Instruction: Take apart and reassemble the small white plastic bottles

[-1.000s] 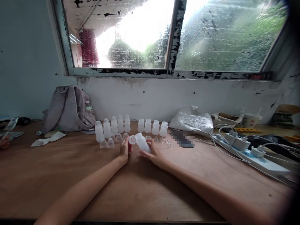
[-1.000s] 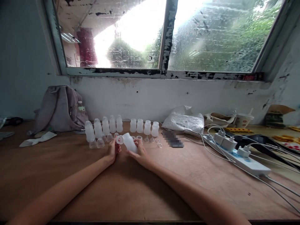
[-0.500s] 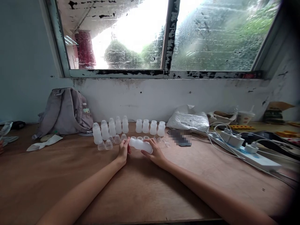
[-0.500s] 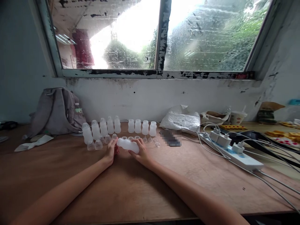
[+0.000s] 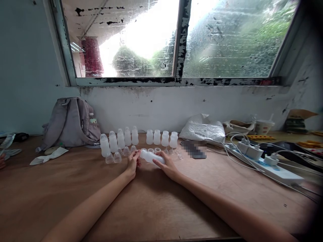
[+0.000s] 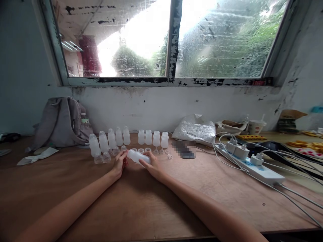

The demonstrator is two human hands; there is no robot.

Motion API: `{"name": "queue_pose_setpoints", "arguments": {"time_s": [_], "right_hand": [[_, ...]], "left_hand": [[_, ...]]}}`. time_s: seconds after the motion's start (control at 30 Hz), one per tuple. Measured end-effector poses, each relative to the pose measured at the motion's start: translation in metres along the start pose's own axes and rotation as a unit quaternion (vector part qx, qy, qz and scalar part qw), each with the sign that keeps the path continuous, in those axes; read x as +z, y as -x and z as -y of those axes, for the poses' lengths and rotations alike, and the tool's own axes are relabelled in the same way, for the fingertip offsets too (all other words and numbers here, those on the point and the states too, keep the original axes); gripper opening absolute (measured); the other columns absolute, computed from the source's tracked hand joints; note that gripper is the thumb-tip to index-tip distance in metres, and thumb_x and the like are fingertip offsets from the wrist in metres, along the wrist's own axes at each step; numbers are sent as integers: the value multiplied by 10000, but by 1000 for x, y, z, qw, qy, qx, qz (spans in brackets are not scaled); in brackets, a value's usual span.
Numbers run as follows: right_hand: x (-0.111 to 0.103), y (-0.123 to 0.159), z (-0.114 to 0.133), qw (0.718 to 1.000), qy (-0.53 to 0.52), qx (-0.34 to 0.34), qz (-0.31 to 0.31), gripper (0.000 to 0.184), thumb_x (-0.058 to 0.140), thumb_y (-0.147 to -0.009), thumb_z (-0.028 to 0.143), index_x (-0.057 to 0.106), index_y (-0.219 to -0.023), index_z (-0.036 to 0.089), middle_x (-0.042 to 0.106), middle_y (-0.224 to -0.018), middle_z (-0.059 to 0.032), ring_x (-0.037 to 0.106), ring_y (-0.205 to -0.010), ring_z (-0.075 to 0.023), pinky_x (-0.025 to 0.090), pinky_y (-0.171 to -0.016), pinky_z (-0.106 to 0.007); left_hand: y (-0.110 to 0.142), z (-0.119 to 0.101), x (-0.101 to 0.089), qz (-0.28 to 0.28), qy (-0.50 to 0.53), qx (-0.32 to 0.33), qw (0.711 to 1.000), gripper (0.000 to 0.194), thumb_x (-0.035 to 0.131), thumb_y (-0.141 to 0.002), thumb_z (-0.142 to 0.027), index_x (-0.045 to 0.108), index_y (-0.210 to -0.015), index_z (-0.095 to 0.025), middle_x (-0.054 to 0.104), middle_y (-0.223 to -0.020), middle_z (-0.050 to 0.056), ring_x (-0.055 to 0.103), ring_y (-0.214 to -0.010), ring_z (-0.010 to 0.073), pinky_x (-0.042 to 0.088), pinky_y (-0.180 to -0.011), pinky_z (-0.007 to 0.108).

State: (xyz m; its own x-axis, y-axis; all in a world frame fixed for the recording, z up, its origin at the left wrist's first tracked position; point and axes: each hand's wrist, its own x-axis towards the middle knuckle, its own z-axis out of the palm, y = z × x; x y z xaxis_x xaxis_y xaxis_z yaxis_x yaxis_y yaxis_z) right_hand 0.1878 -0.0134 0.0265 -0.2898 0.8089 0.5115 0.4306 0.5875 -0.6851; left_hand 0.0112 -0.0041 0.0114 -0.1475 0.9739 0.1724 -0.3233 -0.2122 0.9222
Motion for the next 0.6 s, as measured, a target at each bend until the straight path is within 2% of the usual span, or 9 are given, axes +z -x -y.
{"name": "queue_pose_setpoints", "arguments": {"time_s": [0.13,0.23,0.33,0.43,0.6], "right_hand": [[0,0,0,1000,13,3,-8,286,480,-755,451,500,-880,195,570,-850,-19,529,-739,-161,401,-664,-276],[0,1,2,999,34,-12,-13,284,471,-764,443,490,-904,196,570,-877,-29,536,-755,-165,409,-678,-284],[2,2,2,996,69,-47,-20,279,482,-765,412,478,-941,196,557,-921,-47,535,-809,-178,415,-716,-301],[5,4,-1,990,112,-75,-29,306,511,-749,385,467,-987,197,528,-956,-66,530,-831,-191,431,-718,-319],[11,8,-4,973,169,-154,-24,336,533,-746,347,447,-1039,205,485,-1019,-89,504,-907,-211,447,-747,-343]], "left_hand": [[-5,-4,-6,56,21,-44,997,330,609,-650,-368,618,-916,-174,542,-684,-4,457,-497,53,333,-400,150],[-7,-7,-7,74,33,-60,995,376,594,-664,-405,615,-955,-168,572,-761,28,488,-532,65,364,-423,158],[-7,-7,-7,69,25,-58,996,415,606,-648,-463,607,-915,-144,558,-693,24,487,-510,67,378,-430,165],[-6,-6,-6,54,9,-55,997,400,641,-602,-483,579,-789,-135,513,-586,-15,452,-452,54,368,-414,165],[-6,-4,-6,34,-23,-49,998,410,590,-616,-547,453,-633,-161,361,-421,-82,277,-322,21,189,-310,144]]}}
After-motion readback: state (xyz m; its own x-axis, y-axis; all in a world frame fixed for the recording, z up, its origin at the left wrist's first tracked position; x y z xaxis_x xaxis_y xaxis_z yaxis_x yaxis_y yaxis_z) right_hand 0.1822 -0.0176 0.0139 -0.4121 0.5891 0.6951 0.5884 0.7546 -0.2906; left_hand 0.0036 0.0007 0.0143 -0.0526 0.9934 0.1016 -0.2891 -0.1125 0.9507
